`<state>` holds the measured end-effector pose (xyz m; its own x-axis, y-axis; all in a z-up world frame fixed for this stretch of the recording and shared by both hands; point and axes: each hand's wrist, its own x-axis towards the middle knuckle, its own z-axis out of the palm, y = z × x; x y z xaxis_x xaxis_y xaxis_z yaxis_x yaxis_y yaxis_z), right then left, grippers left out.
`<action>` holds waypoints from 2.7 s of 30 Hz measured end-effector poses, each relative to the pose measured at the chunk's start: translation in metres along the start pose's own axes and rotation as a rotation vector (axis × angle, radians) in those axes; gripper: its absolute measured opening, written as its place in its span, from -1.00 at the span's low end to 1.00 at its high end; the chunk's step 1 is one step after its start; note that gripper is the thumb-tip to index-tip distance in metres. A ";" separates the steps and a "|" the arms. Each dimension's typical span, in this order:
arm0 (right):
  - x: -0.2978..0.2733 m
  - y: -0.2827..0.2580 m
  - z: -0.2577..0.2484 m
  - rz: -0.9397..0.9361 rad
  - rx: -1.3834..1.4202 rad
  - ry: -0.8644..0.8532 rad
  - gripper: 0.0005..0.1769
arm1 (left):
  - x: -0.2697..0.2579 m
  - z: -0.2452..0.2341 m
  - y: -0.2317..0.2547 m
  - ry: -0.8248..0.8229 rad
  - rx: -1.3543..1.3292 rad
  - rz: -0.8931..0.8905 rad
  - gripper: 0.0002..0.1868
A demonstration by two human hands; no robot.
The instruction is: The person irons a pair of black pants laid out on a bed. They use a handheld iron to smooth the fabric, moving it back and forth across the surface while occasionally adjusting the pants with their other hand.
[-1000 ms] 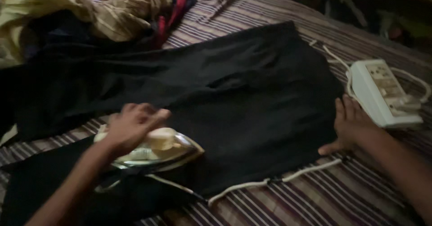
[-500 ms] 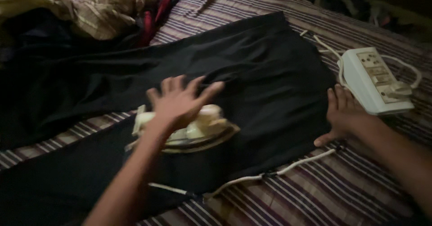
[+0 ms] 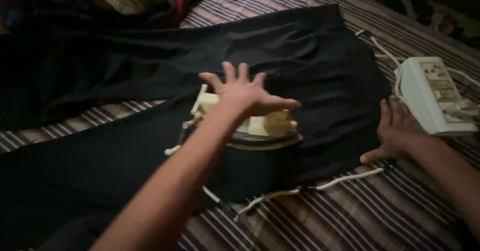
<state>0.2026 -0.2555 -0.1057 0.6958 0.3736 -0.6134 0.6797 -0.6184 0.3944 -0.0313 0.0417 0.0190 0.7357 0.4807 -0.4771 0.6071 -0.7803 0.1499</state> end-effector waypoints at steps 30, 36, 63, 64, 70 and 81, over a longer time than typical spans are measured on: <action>0.011 0.001 0.006 -0.027 -0.075 0.008 0.96 | -0.015 0.007 -0.005 -0.063 -0.102 -0.091 0.39; 0.012 -0.001 0.005 -0.010 -0.113 0.008 0.97 | -0.009 0.010 0.044 -0.037 -0.126 0.005 0.37; 0.007 0.001 0.002 -0.038 -0.058 0.014 0.96 | -0.036 0.033 -0.172 -0.146 -0.202 -0.457 0.52; 0.009 0.002 0.003 -0.038 -0.051 0.009 0.96 | -0.032 0.032 -0.157 -0.157 -0.204 -0.433 0.52; 0.014 0.005 0.008 -0.046 -0.085 0.042 0.98 | -0.024 0.023 -0.025 -0.104 -0.097 -0.144 0.44; 0.019 0.006 0.015 0.012 -0.034 0.018 1.01 | -0.017 0.013 0.085 -0.059 -0.130 0.058 0.39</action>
<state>0.2166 -0.2627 -0.1255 0.7080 0.3791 -0.5959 0.6786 -0.5989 0.4253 0.0036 -0.0381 0.0291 0.7537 0.4091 -0.5143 0.6010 -0.7459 0.2873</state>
